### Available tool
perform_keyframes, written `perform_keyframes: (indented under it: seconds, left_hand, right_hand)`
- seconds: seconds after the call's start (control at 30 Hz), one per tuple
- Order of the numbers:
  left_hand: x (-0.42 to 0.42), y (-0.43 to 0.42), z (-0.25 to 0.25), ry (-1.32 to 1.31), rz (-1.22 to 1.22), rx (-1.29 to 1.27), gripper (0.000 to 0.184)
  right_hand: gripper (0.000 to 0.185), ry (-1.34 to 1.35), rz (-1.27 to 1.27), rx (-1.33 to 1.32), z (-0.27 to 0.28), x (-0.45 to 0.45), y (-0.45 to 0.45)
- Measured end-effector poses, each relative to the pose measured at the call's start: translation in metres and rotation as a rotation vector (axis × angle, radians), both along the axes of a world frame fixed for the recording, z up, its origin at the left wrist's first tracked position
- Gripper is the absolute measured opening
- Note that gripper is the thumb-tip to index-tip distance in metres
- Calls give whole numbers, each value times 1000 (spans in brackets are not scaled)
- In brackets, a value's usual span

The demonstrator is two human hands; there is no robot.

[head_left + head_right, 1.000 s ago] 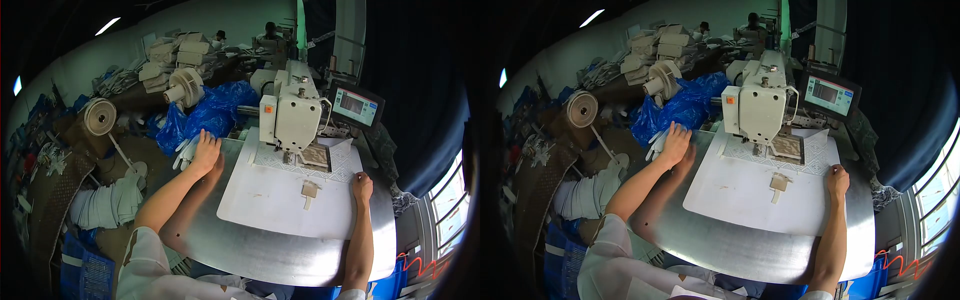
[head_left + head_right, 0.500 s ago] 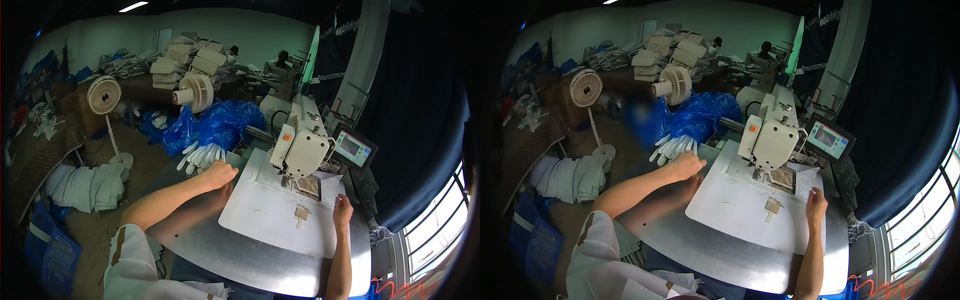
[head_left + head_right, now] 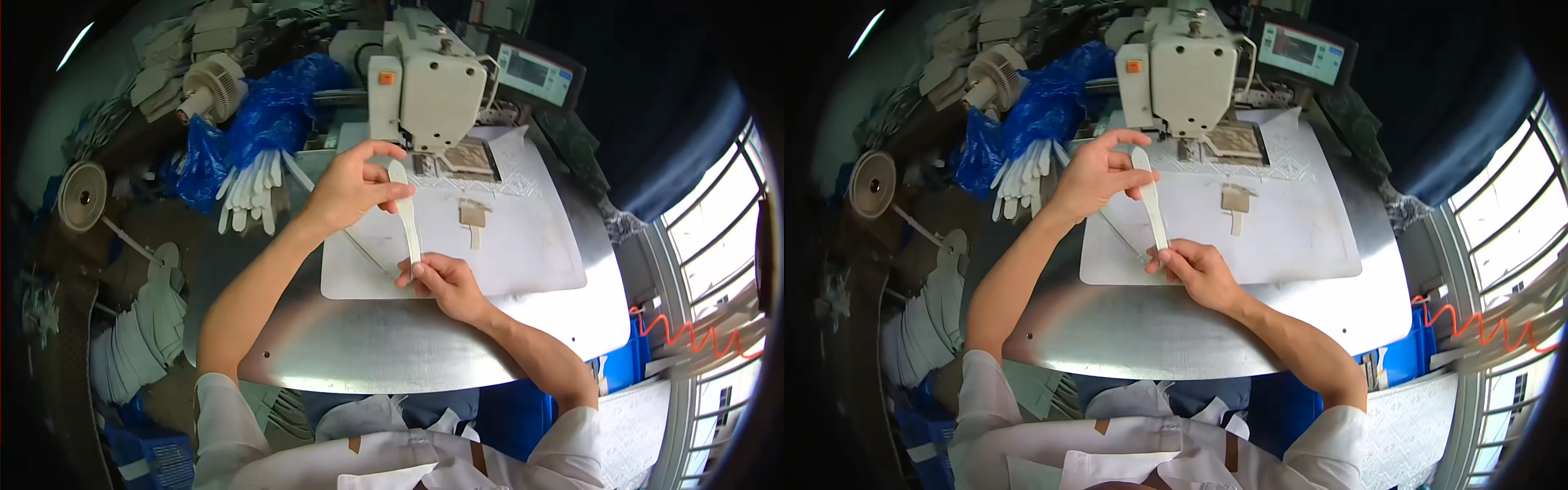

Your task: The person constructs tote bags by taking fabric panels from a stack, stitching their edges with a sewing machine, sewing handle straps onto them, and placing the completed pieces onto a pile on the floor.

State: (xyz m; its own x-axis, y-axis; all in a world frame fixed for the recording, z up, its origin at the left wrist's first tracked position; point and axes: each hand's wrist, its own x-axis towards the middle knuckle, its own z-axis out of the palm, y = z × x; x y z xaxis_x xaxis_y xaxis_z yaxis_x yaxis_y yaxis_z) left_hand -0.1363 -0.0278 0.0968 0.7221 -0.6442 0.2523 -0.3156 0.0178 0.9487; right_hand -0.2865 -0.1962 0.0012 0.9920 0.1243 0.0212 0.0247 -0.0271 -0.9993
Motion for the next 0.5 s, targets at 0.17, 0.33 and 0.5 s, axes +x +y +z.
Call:
perform_keyframes:
  seconds: [0.17, 0.33, 0.5]
  left_hand:
    - [-15, -22, -50, 236, -86, -80, 33]
    - [-20, -28, -74, 554, -271, -123, 27]
    - [-13, -28, -94, 535, -323, -250, 25]
  right_hand:
    - [31, 13, -58, 47, -2, 13, -9]
    - [35, 121, -13, 253, -12, 20, -25]
    - [37, 260, 242, 526, -10, 25, -47]
